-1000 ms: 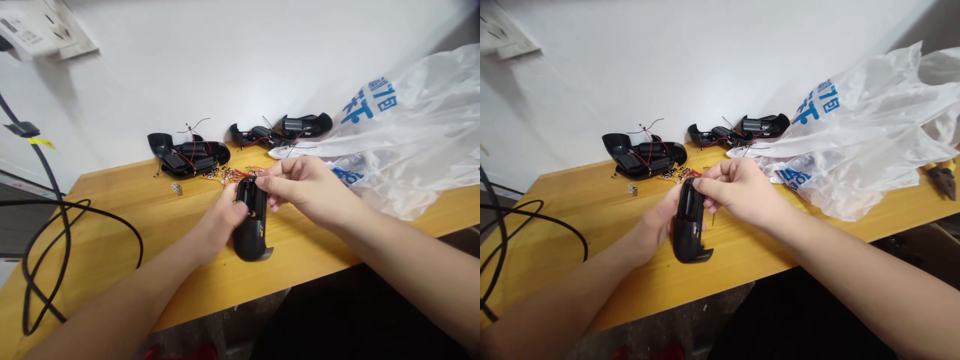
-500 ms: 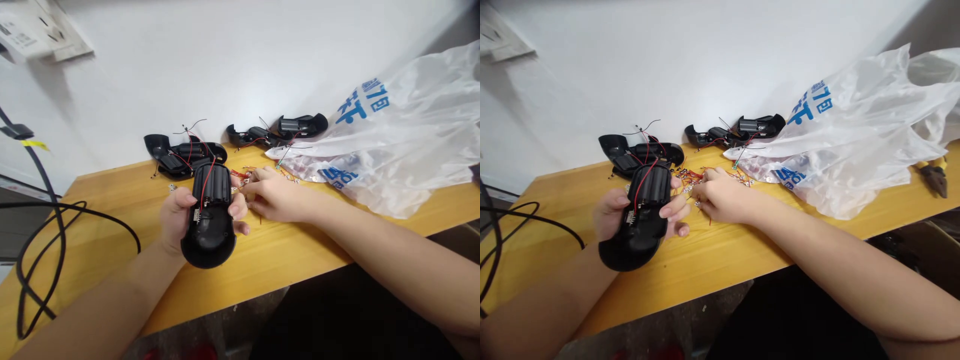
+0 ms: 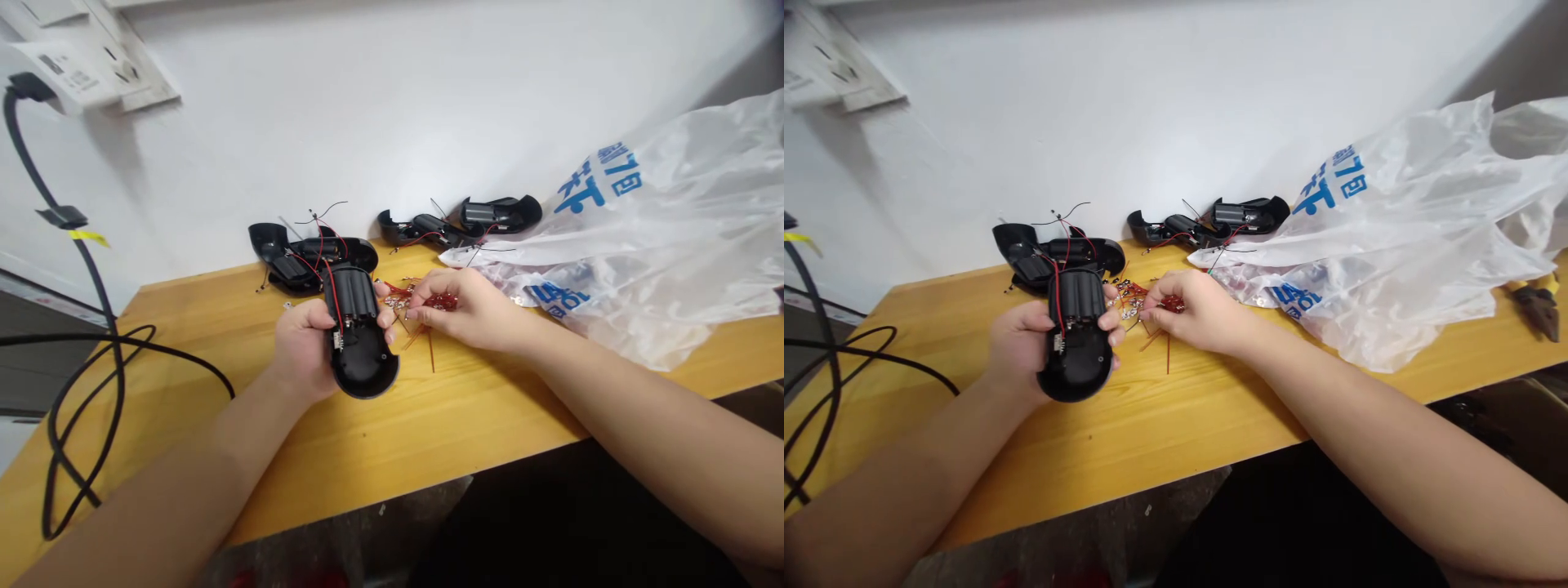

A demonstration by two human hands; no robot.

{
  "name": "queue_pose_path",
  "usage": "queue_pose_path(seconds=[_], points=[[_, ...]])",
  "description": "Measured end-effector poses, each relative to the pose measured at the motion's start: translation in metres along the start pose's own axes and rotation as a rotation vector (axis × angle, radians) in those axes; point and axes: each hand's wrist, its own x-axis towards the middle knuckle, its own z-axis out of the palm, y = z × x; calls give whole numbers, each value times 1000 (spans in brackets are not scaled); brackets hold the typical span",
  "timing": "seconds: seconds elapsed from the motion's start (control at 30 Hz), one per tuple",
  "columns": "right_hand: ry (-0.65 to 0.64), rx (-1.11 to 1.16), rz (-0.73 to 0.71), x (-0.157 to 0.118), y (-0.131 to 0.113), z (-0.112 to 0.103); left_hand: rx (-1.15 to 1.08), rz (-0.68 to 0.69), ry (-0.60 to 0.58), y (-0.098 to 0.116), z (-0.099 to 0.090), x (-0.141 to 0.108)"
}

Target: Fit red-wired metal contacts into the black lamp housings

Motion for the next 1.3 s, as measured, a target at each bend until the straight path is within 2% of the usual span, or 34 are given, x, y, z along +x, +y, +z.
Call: queue_pose_path(seconds=[0.07,0.17,0.27,0.4,0.47,0.6,0.73,0.77,0.83,0.93,1.0,1.1,1.17,1.3], points=[[-11,37,18,0,0,-3,60,-7,38,-8,3,1],[50,29,-1,-3,-2,-2,154,-50,163,-19,7,1],[133,-42,-116,-6,-8,3,246,-102,263,-26,10,0],[204,-440,-496,-12,-17,6,197,-136,181,-28,13,-3],[210,-546,-610,-15,-20,4,163,-128,157,-27,14,-3],[151,-571,-675,-21,-29,-2,203,-100,157,-25,13,-4],[110,-559,-665,-24,-36,-3,284,-51,145,-23,13,-5],[133,-508,-629,-24,-38,-2,298,-39,142,-22,13,-5],[156,-355,-430,-24,-40,-1,348,-5,125,-21,13,-6],[18,-46,26,-23,-45,1,516,86,99,-20,13,-6],[-68,154,221,-21,-48,3,623,146,98,-20,14,-8],[-94,391,344,-20,-52,4,711,237,93,-21,14,-11],[-93,506,389,-22,-57,3,714,313,45,-22,12,-14],[24,565,436,-27,-76,4,603,480,-97,-28,6,-14]])
